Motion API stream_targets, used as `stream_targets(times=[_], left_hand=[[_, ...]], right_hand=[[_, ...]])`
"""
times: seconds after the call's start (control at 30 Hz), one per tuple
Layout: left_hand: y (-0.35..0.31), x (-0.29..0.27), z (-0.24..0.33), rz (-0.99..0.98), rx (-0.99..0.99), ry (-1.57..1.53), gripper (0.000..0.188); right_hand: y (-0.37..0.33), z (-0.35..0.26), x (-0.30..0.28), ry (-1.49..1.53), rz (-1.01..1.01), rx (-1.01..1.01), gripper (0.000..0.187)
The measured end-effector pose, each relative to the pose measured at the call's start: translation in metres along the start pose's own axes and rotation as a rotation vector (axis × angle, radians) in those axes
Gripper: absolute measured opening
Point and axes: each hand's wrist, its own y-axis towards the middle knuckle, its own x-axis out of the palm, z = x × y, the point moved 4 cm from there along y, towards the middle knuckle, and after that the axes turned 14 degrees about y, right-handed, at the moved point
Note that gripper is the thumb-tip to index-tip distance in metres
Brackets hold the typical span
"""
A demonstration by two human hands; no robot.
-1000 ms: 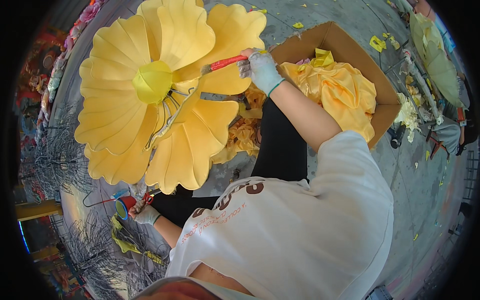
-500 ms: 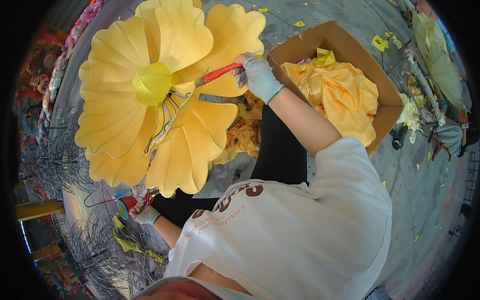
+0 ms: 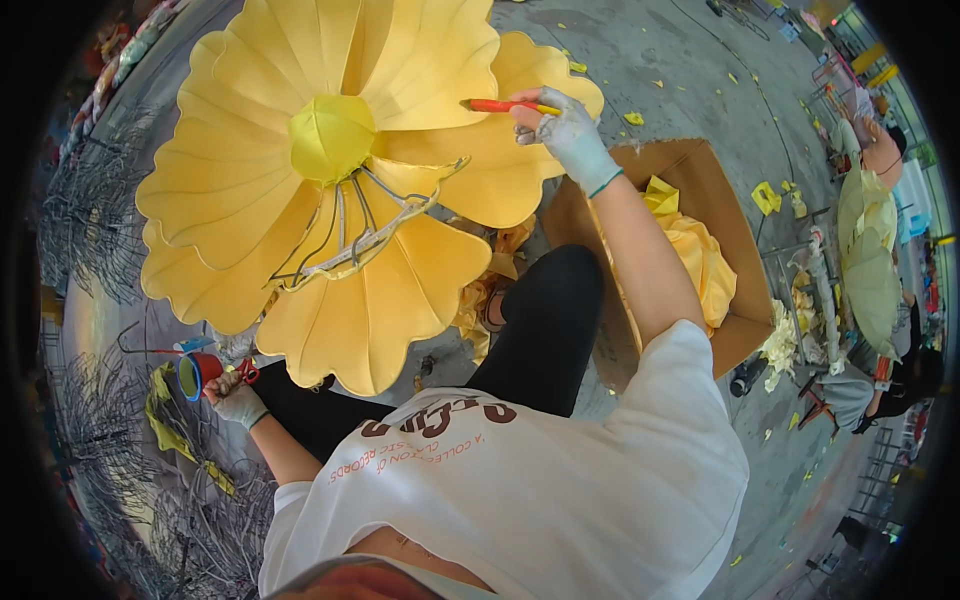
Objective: Applying a liquid coating to a large yellow decorative flower using a brush tool.
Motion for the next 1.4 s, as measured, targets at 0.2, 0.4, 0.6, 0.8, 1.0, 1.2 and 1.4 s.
stream_targets(times=[0.2, 0.4, 0.6, 0.8, 1.0, 1.2, 1.4], left_hand=[[0.003, -0.002, -0.007, -0.063, -0.003, -0.050, 0.032], [0.001, 0.009, -0.003, -0.057, 0.014, -0.035, 0.032], [0.003, 0.002, -0.006, -0.045, 0.029, -0.037, 0.032], [0.001, 0.003, -0.006, -0.094, 0.006, -0.055, 0.032], [0.002, 0.000, -0.006, -0.035, 0.011, -0.049, 0.032], [0.000, -0.002, -0.003, -0.012, 0.020, -0.028, 0.033], [0.002, 0.001, -0.007, 0.000, 0.037, -0.034, 0.034]], right_hand=[[0.039, -0.002, 0.048, -0.440, -0.468, 0.174, 0.003], [0.032, -0.032, 0.075, -0.851, -0.477, 0.327, 0.003], [-0.009, -0.049, 0.083, -0.674, -0.495, 0.257, 0.004], [-0.015, -0.066, 0.065, -0.418, -0.362, -0.031, 0.005], [-0.065, -0.052, 0.054, -0.637, -0.618, -0.447, 0.011], [-0.092, -0.057, 0.038, -0.079, -0.223, -0.068, 0.014], [-0.126, 0.016, 0.032, 0.386, -0.023, 0.006, 0.016]])
